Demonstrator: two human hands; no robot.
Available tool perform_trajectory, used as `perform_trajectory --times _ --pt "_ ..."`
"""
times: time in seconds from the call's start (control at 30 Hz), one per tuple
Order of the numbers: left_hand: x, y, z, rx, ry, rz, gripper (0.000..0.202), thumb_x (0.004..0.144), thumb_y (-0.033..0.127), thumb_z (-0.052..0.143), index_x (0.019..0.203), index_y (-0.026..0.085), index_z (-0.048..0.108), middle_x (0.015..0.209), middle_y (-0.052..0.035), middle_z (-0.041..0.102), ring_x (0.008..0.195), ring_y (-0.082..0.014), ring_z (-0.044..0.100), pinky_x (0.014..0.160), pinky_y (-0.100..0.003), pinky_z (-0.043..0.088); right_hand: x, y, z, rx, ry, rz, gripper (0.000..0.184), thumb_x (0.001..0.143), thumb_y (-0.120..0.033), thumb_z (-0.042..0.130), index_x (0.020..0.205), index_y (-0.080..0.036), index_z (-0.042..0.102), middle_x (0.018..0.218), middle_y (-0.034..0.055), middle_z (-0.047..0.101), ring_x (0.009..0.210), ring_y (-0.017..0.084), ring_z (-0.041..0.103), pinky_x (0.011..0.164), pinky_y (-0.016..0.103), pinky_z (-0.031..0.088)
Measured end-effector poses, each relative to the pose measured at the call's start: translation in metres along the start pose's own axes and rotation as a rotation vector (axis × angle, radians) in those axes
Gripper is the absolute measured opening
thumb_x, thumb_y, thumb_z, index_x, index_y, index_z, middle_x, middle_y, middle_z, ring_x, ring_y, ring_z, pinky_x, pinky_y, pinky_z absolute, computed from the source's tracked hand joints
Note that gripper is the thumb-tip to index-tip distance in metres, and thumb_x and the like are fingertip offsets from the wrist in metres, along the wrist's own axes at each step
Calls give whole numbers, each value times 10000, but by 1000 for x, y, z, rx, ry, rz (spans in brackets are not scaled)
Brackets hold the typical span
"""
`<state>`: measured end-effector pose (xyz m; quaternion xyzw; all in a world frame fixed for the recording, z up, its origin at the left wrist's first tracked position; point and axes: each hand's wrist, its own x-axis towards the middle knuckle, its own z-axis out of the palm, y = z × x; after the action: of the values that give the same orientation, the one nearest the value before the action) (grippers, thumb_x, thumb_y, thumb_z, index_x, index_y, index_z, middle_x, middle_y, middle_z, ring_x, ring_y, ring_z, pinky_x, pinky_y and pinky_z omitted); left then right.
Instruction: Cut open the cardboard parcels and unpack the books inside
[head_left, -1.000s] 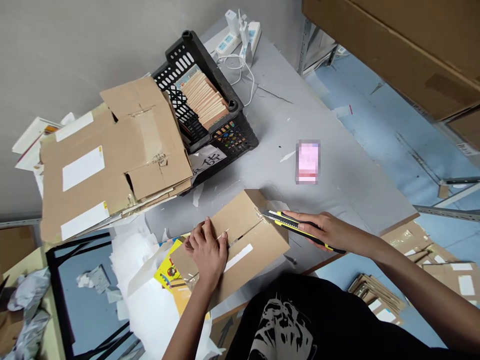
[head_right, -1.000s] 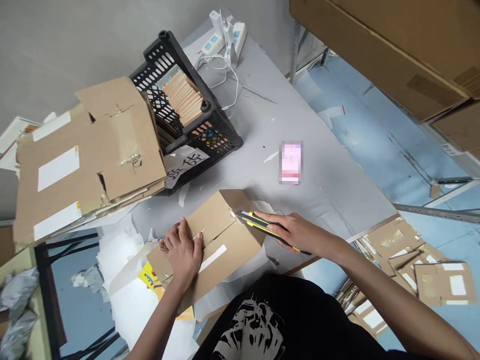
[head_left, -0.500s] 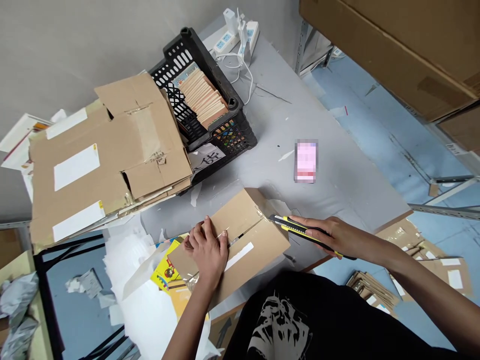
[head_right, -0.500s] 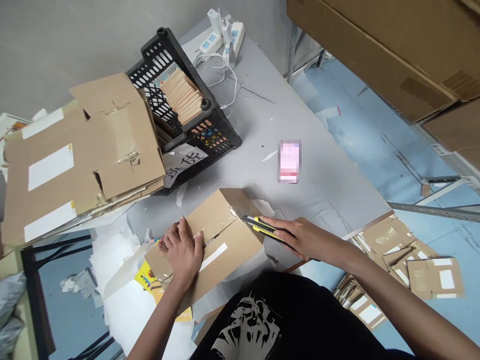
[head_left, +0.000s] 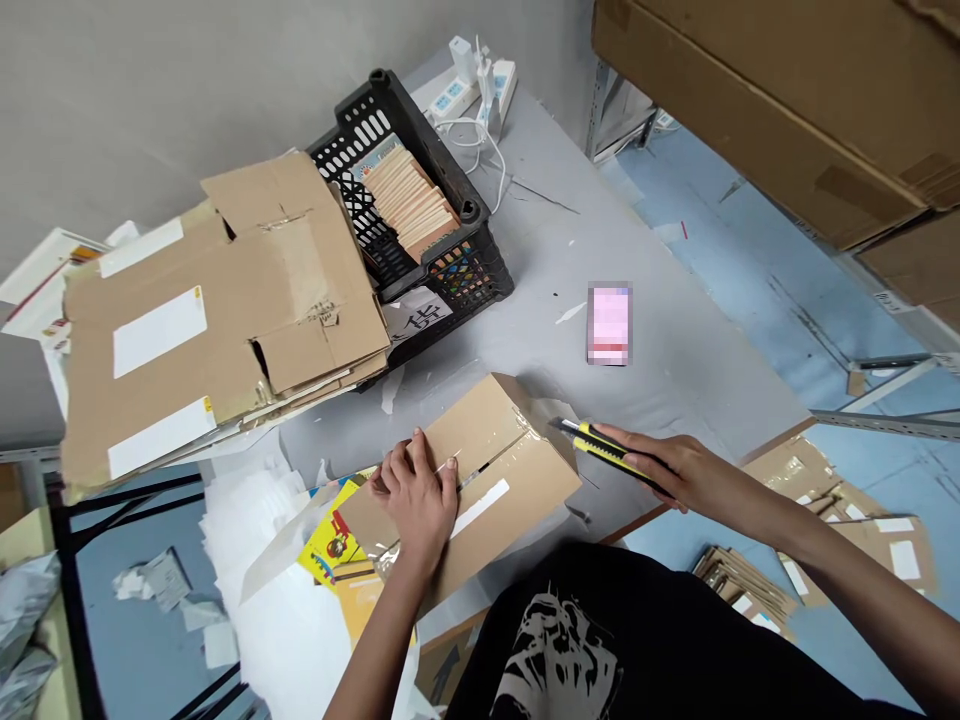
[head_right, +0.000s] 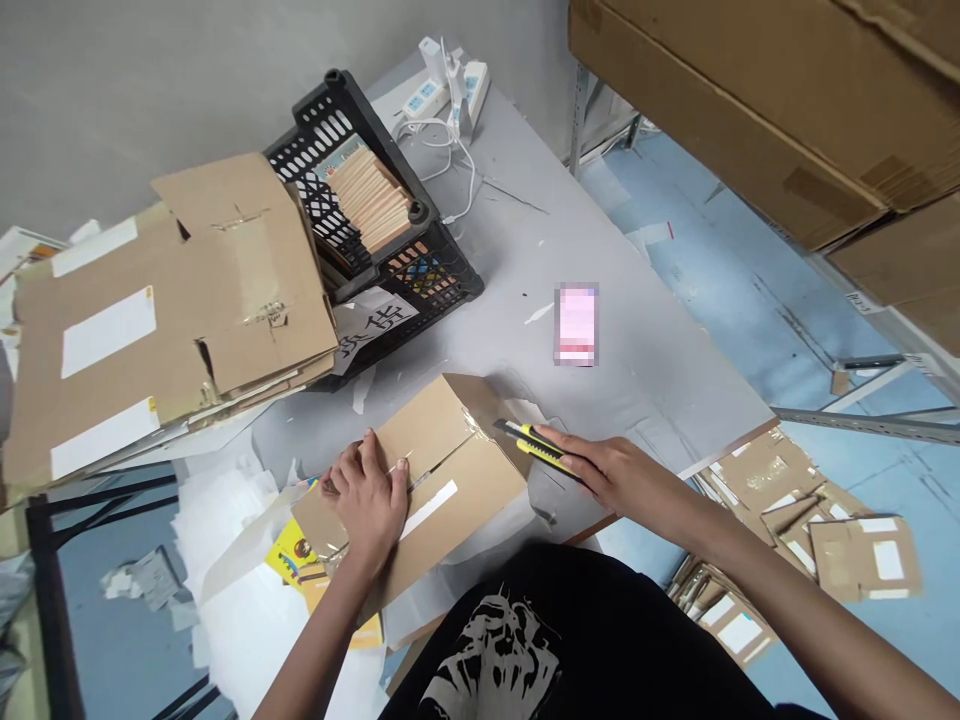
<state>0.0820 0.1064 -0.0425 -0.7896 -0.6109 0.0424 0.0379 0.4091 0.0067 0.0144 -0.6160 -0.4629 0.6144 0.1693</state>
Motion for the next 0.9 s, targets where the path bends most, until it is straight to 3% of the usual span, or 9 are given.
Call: perform_trajectory --times 0.1,0.27,0.43,0.67,0.9 --pt "0 1 -1 -16 -2 -6 612 900 447 353 1413 115 389 1286 -196 474 1190 -324 401 1032 -500 221 5 3 6 -31 64 -29 521 951 -471 332 1434 -293 411 697 -6 625 502 104 442 522 207 404" --pt "0 1 -2 -25 14 -6 605 901 442 354 1412 120 393 1275 -191 482 1180 -319 407 1029 -498 221 15 6 15 -67 56 -73 490 957 -421 325 1423 -305 426 698 -8 640 501 104 442 536 207 426" --pt "-1 2 -1 -13 16 -12 613 903 458 345 1413 122 396 1280 -195 479 1186 -330 397 1029 -511 217 8 10 17 -29 84 -88 477 948 -414 372 1394 -280 477 720 7 659 507 95 468 515 190 419" --pt "0 2 -1 -15 23 -6 601 906 449 341 1409 125 398 1262 -190 486 1178 -325 404 1024 -507 228 3 13 20 30 15 -39 502 952 -450 363 1430 -307 415 583 -36 590 406 88 406 430 197 367" --pt "0 3 -2 -38 13 -21 607 901 444 349 1419 129 387 1272 -190 482 1174 -326 402 1024 -514 223 3 10 25 12 76 -51 497 956 -448 325 1424 -313 424 691 -10 644 444 105 431 474 221 402"
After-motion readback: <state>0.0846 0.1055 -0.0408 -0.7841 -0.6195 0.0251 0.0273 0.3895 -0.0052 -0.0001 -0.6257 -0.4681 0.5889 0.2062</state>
